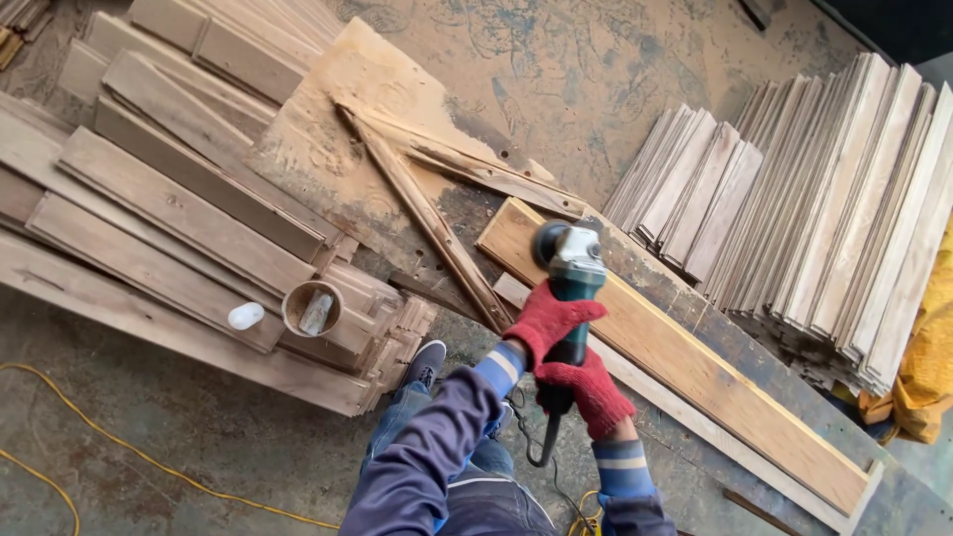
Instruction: Sanding a long piece of wood using a handheld power sander/grinder in a woodworking shop.
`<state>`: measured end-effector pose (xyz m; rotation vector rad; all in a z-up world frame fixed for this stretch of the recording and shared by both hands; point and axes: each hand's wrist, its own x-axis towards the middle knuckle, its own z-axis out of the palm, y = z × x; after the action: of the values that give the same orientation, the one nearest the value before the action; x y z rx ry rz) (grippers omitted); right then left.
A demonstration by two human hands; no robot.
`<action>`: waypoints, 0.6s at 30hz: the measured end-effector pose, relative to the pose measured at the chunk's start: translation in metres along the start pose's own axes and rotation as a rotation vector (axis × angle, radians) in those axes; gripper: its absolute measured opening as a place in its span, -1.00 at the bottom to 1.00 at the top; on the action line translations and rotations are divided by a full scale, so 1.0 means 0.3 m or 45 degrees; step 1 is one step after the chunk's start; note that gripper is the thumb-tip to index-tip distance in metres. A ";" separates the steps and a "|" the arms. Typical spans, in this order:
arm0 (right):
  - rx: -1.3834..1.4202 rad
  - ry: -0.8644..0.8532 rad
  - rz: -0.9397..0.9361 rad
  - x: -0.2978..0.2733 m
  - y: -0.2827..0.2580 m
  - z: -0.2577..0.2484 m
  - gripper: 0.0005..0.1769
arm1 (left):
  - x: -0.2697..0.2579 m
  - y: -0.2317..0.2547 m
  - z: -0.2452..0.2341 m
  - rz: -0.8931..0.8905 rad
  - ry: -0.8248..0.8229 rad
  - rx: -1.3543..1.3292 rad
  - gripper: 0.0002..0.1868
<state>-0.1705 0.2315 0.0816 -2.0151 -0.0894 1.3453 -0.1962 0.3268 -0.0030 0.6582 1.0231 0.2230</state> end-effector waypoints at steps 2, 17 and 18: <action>0.000 -0.030 -0.021 0.023 -0.040 0.039 -0.51 | 0.019 0.040 -0.036 0.004 0.044 0.018 -0.27; 0.028 0.002 -0.005 -0.023 0.005 -0.022 -0.57 | -0.003 -0.014 0.025 -0.010 -0.018 0.000 -0.25; 0.027 -0.019 -0.009 -0.022 -0.008 -0.007 -0.57 | -0.007 -0.003 0.015 -0.007 -0.003 -0.033 -0.29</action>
<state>-0.1711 0.2294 0.0886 -1.9860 -0.0882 1.3515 -0.1936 0.3233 -0.0004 0.6321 1.0182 0.2306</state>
